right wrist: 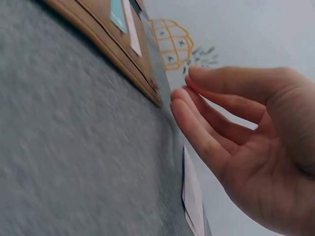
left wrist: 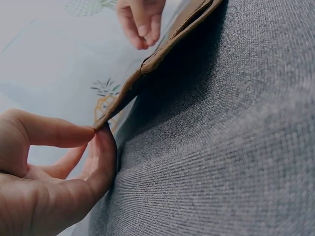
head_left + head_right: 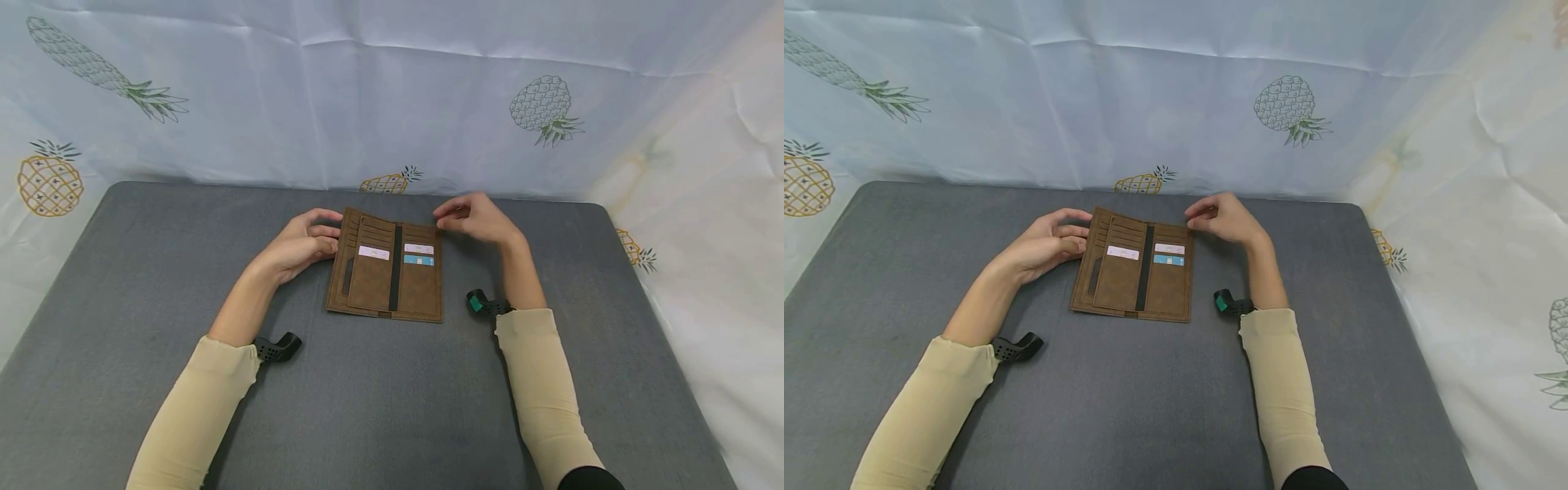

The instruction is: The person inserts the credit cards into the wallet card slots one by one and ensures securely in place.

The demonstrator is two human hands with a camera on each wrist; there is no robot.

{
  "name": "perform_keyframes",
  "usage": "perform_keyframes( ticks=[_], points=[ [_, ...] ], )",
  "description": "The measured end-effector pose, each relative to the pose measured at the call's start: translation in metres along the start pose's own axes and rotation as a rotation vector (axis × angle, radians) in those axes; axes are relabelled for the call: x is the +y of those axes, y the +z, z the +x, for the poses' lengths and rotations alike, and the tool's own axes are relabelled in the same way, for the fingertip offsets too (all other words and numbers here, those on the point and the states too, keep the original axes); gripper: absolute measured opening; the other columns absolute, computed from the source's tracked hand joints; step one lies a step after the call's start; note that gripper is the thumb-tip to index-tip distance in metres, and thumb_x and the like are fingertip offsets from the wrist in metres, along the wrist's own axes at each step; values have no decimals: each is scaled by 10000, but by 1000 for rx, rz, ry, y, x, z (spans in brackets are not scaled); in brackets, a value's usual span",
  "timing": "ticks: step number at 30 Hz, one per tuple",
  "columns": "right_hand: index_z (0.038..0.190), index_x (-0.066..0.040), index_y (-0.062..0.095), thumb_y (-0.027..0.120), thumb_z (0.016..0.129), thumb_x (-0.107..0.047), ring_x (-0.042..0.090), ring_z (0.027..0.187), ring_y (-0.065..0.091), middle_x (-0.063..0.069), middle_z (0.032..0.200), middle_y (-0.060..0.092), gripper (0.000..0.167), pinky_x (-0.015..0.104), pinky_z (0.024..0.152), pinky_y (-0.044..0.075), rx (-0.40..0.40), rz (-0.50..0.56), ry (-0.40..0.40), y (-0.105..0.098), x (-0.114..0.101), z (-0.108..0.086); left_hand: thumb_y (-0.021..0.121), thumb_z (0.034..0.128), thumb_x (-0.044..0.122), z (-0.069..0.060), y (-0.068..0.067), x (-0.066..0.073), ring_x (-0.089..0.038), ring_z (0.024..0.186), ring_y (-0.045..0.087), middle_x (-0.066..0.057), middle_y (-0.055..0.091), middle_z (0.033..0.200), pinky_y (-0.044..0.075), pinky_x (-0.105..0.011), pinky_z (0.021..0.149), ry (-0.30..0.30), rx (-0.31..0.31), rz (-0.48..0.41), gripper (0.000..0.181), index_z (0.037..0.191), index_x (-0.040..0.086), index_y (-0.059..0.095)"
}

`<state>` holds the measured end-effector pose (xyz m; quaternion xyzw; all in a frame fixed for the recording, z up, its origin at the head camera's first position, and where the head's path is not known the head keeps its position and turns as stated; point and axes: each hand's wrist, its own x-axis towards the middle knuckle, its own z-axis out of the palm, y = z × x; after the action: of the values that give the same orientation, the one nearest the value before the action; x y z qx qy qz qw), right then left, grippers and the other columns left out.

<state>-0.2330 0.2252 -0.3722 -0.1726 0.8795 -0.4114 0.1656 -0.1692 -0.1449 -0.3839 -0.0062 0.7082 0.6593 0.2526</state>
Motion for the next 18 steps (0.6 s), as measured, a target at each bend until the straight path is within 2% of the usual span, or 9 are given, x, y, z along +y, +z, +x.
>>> perform_keyframes(
  ticks=[4, 6, 9, 11, 14, 18],
  points=[
    [1326, -3, 746, 711, 1053, -150, 15, 968, 719, 223, 1290, 766, 312, 263, 838, 547, 134, 15, 68, -7, 4, -6, 535, 1022, -109, 0, 0, 0, -197, 1120, 600, -165, 484, 1480, 538, -278, 910, -1, 0, 1, 662, 1628, 108, 379],
    [1328, 1, 740, 711, 1050, -149, 45, 968, 731, 242, 1290, 764, 317, 252, 798, 539, 203, 21, 101, -9, 6, -8, 534, 1023, -111, 0, 0, 0, -199, 1128, 599, -167, 480, 1487, 537, -276, 910, -1, 0, 0, 664, 1630, 108, 377],
    [1337, 20, 732, 726, 1038, -149, 190, 1055, 757, 275, 1301, 750, 344, 189, 759, 524, 301, 1, 128, -11, 11, -9, 533, 1025, -112, 0, 0, 0, -202, 1143, 597, -173, 475, 1503, 538, -276, 910, -3, 1, -1, 664, 1631, 108, 375],
    [1346, 43, 720, 738, 1025, -131, 312, 1149, 748, 294, 1321, 734, 366, 169, 781, 518, 350, -20, 139, -12, 15, -9, 532, 1025, -114, 0, 0, 0, -206, 1148, 596, -179, 472, 1512, 538, -278, 909, -3, 1, 0, 665, 1631, 108, 375],
    [1378, 80, 686, 751, 1011, -119, 424, 1246, 694, 310, 1364, 703, 422, 269, 882, 552, 379, -64, 160, -14, 19, -9, 525, 1020, -120, -1, 0, 0, -212, 1151, 593, -186, 468, 1523, 537, -280, 909, -3, 2, 2, 668, 1629, 109, 376],
    [1420, 103, 640, 760, 1005, -138, 452, 1279, 646, 331, 1409, 663, 495, 500, 1008, 555, 348, -114, 211, -15, 22, -9, 527, 1020, -116, -1, 0, 0, -220, 1163, 590, -189, 466, 1526, 538, -280, 915, -1, 1, 4, 668, 1630, 111, 377]
  ],
)
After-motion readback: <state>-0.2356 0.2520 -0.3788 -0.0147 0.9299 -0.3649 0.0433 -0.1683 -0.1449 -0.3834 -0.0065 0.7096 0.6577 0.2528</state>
